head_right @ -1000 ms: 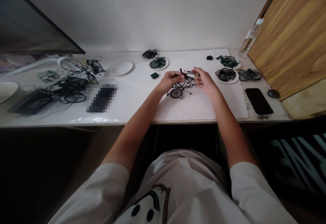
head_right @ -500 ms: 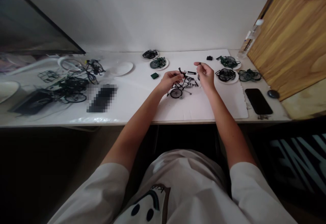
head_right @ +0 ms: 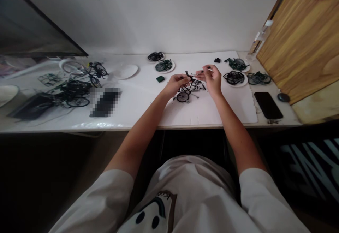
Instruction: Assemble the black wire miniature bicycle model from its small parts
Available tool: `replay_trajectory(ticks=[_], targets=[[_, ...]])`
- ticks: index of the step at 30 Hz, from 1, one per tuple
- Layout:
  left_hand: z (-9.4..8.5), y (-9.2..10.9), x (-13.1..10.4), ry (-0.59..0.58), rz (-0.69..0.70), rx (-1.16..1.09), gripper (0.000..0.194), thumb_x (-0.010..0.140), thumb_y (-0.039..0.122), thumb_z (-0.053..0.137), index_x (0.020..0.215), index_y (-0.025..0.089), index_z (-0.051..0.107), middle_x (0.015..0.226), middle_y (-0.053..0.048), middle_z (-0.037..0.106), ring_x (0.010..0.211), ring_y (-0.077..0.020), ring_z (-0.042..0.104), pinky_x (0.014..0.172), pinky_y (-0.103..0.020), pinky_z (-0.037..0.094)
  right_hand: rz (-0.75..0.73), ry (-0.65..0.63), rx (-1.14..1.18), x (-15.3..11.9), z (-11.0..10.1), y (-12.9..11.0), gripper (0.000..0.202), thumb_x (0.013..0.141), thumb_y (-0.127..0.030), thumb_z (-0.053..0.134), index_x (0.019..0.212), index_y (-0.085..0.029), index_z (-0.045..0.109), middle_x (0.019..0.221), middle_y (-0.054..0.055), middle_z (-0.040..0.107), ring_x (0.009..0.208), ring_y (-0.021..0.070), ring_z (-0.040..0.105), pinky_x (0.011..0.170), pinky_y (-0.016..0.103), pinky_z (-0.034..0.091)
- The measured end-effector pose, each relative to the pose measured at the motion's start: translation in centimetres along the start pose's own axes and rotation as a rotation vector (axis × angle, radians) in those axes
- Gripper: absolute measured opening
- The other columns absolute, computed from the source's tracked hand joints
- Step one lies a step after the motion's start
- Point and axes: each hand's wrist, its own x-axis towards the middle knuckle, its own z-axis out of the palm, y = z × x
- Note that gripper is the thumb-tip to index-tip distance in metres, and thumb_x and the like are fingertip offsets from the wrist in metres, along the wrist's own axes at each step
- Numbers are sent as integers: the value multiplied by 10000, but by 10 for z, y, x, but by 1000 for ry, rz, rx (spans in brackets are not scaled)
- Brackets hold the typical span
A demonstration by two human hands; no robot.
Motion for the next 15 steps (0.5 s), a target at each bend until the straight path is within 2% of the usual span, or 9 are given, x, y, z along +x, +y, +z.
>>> replay_trajectory(ticks=[6,15], targets=[[0,2,-1,-7,9,25,395,778,533,943,889,177,814,822,-31,738,760,-119,660,773,-268,515,-28,36,16,2,0,6,635,803,-799,839,1066,-294,557,874,30,740,817,196,783,627,240,592],[2,5,-3,-10,4,48,395,774,538,939,879,179,811,826,-34,740,763,-126,661,770,-271,521,52,-81,60,0,0,5,669,766,-801,864,1125,-313,581,802,1,716,746,171,754,571,202,550]])
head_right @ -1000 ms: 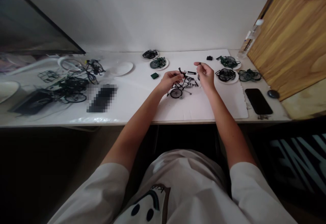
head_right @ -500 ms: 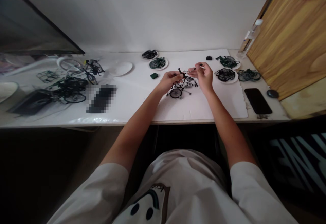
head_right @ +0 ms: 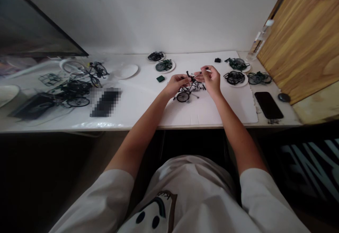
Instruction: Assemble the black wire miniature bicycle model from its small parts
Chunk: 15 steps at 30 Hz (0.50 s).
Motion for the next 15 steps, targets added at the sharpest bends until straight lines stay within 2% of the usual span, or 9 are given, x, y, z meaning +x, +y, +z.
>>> replay_trajectory(ticks=[4,9,15], targets=[[0,0,0,-11,8,-8,378,786,520,937,879,175,813,824,-33,740,758,-117,657,779,-271,513,-22,7,20,1,-1,3,681,758,-799,872,1120,-306,573,792,-2,708,765,178,760,578,205,557],[0,0,0,-12,-3,-17,380,780,527,940,878,180,820,807,-32,731,756,-122,651,760,-271,505,-66,103,-47,3,-2,7,647,797,-805,836,1063,-291,547,850,20,734,792,191,778,617,239,599],[-1,-2,1,-13,-15,-20,379,772,518,945,869,176,813,842,-37,746,763,-119,658,783,-269,517,-62,-7,78,6,-6,13,665,778,-787,865,1118,-300,568,827,8,735,785,188,783,595,224,589]])
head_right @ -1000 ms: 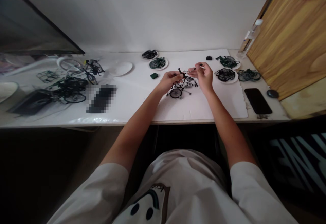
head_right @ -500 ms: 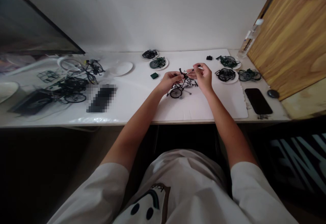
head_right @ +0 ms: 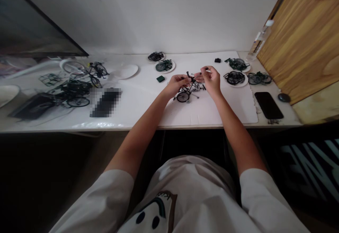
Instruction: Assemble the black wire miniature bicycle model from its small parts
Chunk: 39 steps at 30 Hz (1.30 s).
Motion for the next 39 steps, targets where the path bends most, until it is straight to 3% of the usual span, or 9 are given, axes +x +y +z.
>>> replay_trajectory(ticks=[5,10,39], targets=[[-1,-1,0,-6,7,13,360,799,506,927,883,174,816,843,-33,739,766,-112,657,783,-260,512,-92,70,-128,3,-2,5,663,791,-838,812,1048,-283,556,845,21,761,819,200,811,682,261,655],[0,0,-1,-9,2,18,367,800,505,923,889,168,809,842,-30,735,768,-107,648,785,-253,508,-225,20,-135,11,-8,19,646,824,-866,751,1037,-283,573,885,14,797,819,196,834,713,266,681],[1,4,-3,-13,8,57,364,795,494,915,897,161,807,863,-49,757,769,-116,661,785,-265,535,-215,56,-154,11,-9,22,625,828,-815,789,1026,-258,588,911,48,824,845,204,847,691,252,692]])
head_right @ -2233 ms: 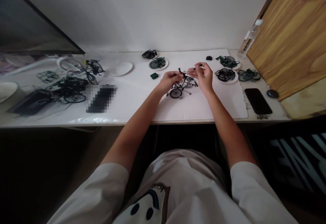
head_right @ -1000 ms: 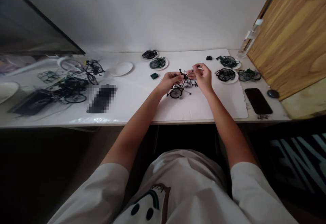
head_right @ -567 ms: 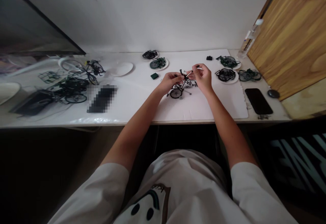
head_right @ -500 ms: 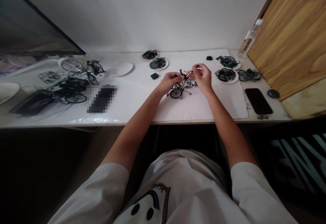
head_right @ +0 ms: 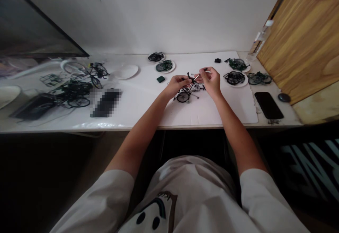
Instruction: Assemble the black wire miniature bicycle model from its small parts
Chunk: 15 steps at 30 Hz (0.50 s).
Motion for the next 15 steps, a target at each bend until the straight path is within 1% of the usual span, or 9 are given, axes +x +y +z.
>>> replay_trajectory(ticks=[4,9,15], targets=[[0,-1,0,-2,0,-3,349,797,482,913,906,165,813,872,-48,764,770,-115,668,791,-265,533,8,-4,-8,0,0,0,637,828,-827,779,1048,-259,592,935,52,826,873,208,848,705,259,695],[0,-2,1,-5,7,7,343,803,479,904,904,165,809,869,-48,765,761,-114,662,788,-268,533,25,-9,-4,-1,0,-2,660,804,-850,780,1037,-262,591,893,35,816,843,203,844,691,255,690],[0,-1,1,1,-9,-2,357,786,486,915,894,164,807,859,-47,760,748,-110,646,761,-258,520,13,-25,-1,-1,0,-5,674,794,-860,784,1036,-265,583,890,38,804,849,204,834,686,262,681]])
